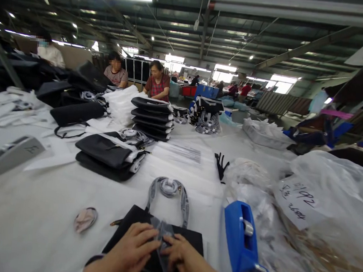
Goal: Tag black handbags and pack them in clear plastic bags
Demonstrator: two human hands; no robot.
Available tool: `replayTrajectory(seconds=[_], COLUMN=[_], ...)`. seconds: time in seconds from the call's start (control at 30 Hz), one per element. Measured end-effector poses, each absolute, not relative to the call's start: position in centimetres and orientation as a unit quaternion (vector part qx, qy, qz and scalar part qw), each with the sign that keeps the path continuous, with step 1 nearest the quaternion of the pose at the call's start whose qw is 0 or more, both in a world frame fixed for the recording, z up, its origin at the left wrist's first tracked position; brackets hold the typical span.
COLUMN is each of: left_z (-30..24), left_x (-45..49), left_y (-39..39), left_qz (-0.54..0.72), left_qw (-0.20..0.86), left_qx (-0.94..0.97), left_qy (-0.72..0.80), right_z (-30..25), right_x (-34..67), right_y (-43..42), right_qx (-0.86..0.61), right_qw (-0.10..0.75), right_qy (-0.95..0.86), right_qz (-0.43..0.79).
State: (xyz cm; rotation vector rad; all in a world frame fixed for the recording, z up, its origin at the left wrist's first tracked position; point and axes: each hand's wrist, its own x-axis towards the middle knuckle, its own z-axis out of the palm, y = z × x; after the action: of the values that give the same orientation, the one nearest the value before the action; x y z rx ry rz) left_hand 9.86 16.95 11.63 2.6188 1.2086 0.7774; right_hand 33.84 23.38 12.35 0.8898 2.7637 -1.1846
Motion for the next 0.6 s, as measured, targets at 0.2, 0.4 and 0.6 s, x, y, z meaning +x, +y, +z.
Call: replayTrajectory(seconds=[0.2, 0.4, 0.6], left_z=[11.3, 10.8, 11.1], left_x=[10.0, 10.0, 10.4], left_y=[22.0, 22.8, 21.9], left_qz=[0.045, 0.047, 0.001], left_qw=[0.065, 0.022, 0.081], left_qx=[0.938, 0.952, 0.963], left_qy=[0.339, 0.301, 0.256], right_z=[11.6, 11.8, 9.2], right_x=[35.7, 38.2, 37.1], right_y=[23.2, 22.0, 23.1], right_qx=[0.313, 0.365, 0.288], right_qw=[0.039, -0.051, 0.041], right_qy=[0.887, 0.875, 0.898], right_qz=[-0.337, -0.313, -0.330])
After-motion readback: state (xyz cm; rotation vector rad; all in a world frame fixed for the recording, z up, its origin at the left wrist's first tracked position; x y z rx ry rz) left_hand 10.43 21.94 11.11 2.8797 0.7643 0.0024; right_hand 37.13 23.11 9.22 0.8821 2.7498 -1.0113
